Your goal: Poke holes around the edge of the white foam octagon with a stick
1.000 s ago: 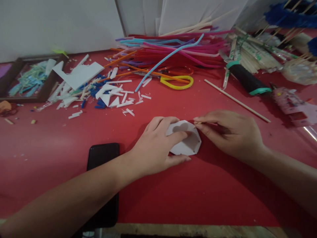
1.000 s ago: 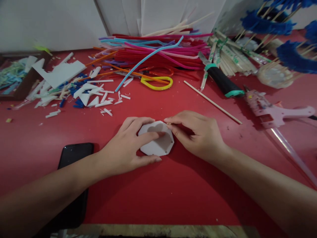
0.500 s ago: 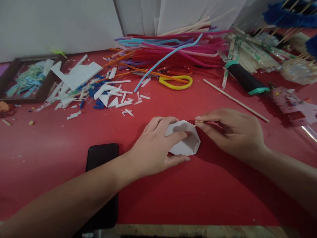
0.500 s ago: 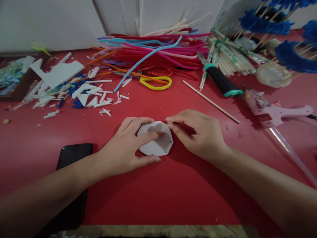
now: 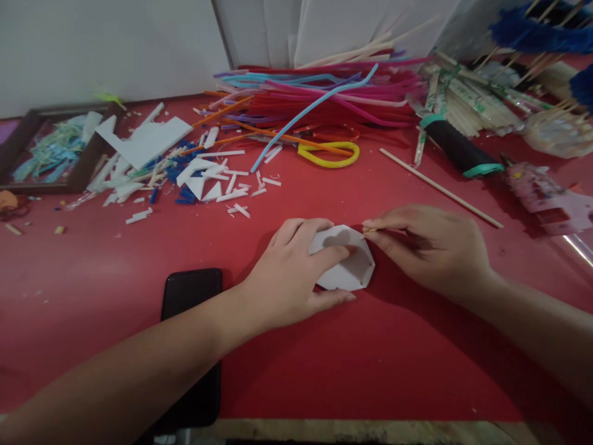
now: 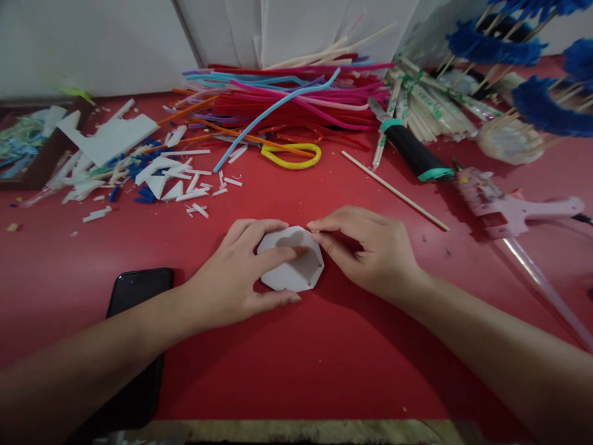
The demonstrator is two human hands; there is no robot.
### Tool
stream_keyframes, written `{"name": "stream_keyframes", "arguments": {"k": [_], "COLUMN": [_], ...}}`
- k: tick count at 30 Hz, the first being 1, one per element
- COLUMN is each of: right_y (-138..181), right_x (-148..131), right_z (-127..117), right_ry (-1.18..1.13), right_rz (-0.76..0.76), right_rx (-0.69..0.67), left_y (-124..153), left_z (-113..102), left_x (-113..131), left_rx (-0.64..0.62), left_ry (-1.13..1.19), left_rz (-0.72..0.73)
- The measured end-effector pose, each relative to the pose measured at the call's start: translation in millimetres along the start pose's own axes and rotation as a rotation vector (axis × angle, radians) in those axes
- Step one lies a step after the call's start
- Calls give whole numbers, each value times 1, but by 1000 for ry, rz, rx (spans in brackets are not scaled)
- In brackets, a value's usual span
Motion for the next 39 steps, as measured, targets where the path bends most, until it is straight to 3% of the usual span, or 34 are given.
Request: {"name": "stream_keyframes", "arguments": {"k": [39], "right_y": [1], "right_x": [2], "right_z": [-2], "right_ry": [-83], "right_rz": [177], "right_rx": [-27], "left_y": [0], "left_z": [1], "left_x": [0], "left_rx": [5], "left_ry": [-11], "left_rz": [0]}}
Point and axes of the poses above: each hand's wrist, its own y-axis away from the middle knuckle, its own z-axis out of the palm, x = y × z, the point moved 2 cm from there along -y, towards the middle knuckle, and after that the axes turned 1 degree about -y, right-handed, at the moved point
